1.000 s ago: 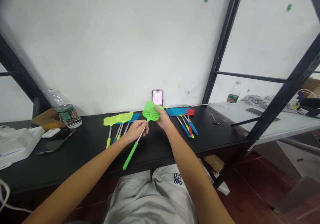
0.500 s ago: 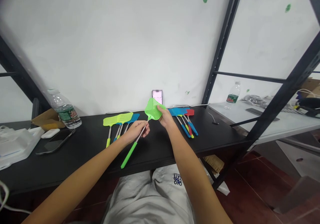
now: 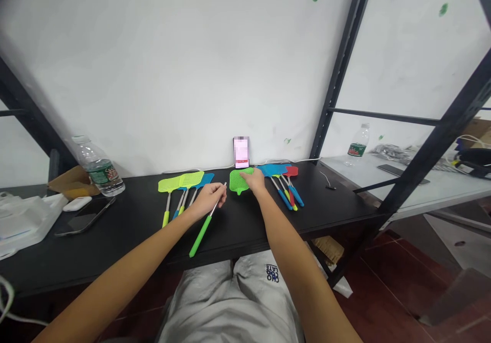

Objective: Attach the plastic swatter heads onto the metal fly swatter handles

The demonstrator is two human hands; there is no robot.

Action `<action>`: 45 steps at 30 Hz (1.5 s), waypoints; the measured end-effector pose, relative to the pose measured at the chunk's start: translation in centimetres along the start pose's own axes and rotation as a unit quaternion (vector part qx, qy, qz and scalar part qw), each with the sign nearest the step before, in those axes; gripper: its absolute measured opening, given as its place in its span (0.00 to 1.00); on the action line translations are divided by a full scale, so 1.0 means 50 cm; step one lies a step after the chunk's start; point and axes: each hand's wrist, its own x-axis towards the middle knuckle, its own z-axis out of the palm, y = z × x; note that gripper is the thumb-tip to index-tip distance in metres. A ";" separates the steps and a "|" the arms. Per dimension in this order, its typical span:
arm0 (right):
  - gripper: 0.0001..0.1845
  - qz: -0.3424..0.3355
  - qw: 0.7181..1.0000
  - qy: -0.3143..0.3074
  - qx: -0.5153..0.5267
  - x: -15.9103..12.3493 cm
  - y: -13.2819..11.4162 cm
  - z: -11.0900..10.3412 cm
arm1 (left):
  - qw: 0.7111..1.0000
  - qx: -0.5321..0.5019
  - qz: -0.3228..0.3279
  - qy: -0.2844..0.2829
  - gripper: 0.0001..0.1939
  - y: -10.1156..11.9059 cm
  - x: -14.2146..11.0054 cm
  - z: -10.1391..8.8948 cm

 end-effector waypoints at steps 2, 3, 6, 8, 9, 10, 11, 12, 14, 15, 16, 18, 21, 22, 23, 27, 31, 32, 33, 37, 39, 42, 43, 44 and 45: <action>0.11 0.005 1.000 0.009 -0.028 0.002 0.006 0.003 | 0.999 0.033 0.010 0.009 0.19 -0.001 -0.001 0.000; 0.11 0.011 1.000 0.013 -0.023 0.004 0.009 0.004 | 0.999 0.049 0.014 0.013 0.20 -0.002 -0.001 0.001; 0.11 0.036 0.999 0.019 0.019 0.011 0.021 0.004 | 0.996 0.079 0.023 0.025 0.20 -0.001 -0.003 0.003; 0.12 0.039 0.998 0.031 0.041 0.017 0.031 0.002 | 0.996 0.079 0.022 0.028 0.20 0.000 -0.004 0.004; 0.13 0.037 0.997 0.041 0.046 0.021 0.037 0.000 | 0.996 0.078 0.020 0.029 0.19 0.001 -0.004 0.004; 0.14 0.035 0.997 0.054 0.047 0.024 0.042 -0.002 | 0.996 0.078 0.017 0.030 0.19 0.001 -0.005 0.005; 0.15 0.034 0.996 0.069 0.042 0.027 0.046 -0.005 | 0.996 0.077 0.014 0.030 0.19 0.002 -0.005 0.005; 0.16 0.035 0.995 0.085 0.032 0.030 0.049 -0.008 | 0.996 0.077 0.013 0.030 0.19 0.003 -0.005 0.005; 0.18 0.036 0.993 0.114 0.006 0.034 0.052 -0.014 | 0.996 0.080 0.011 0.030 0.19 0.005 -0.006 0.005; 0.20 0.036 0.992 0.124 -0.003 0.036 0.051 -0.016 | 0.996 0.082 0.011 0.031 0.19 0.006 -0.006 0.005; 0.21 0.037 0.991 0.132 -0.008 0.037 0.049 -0.019 | 0.996 0.084 0.012 0.031 0.18 0.007 -0.007 0.005; 0.22 0.048 0.988 0.147 -0.021 0.036 0.042 -0.022 | 0.995 0.089 0.011 0.033 0.18 0.010 -0.008 0.005; 0.23 0.084 0.981 0.164 -0.053 0.031 0.028 -0.027 | 0.995 0.096 0.011 0.032 0.18 0.013 -0.009 0.006; 0.23 0.089 0.980 0.167 -0.062 0.029 0.023 -0.028 | 0.995 0.098 0.012 0.032 0.18 0.013 -0.009 0.006; 0.22 0.088 0.979 0.168 -0.069 0.026 0.018 -0.030 | 0.995 0.099 0.013 0.032 0.18 0.013 -0.009 0.006; 0.12 0.039 0.982 0.171 -0.073 0.012 -0.005 -0.029 | 0.994 0.099 0.016 0.034 0.19 0.008 -0.008 0.006; 0.12 -0.027 0.998 0.015 0.059 -0.021 -0.041 -0.004 | 0.992 0.110 0.021 0.055 0.19 0.002 -0.006 0.004; 0.16 -0.032 0.994 -0.049 0.094 -0.032 -0.050 0.004 | 0.991 0.115 0.021 0.062 0.19 0.001 -0.005 0.004; 0.19 -0.035 0.987 -0.109 0.116 -0.044 -0.059 0.013 | 0.990 0.121 0.019 0.069 0.18 0.002 -0.005 0.004; 0.26 -0.042 0.958 -0.268 0.096 -0.087 -0.084 0.037 | 0.987 0.140 0.006 0.081 0.16 0.004 -0.004 0.002; 0.26 -0.041 0.947 -0.310 0.078 -0.101 -0.090 0.042 | 0.987 0.140 0.008 0.082 0.14 0.003 -0.004 0.001; 0.25 -0.040 0.934 -0.348 0.074 -0.111 -0.093 0.048 | 0.986 0.142 0.021 0.081 0.14 -0.003 -0.001 0.001; 0.25 -0.036 0.931 -0.355 0.076 -0.112 -0.093 0.050 | 0.986 0.145 0.025 0.080 0.15 -0.006 -0.001 0.000; 0.24 -0.030 0.930 -0.358 0.077 -0.112 -0.092 0.051 | 0.985 0.148 0.027 0.080 0.15 -0.008 0.000 0.000; 0.24 -0.022 0.930 -0.358 0.079 -0.111 -0.091 0.053 | 0.985 0.152 0.028 0.080 0.15 -0.010 0.000 0.000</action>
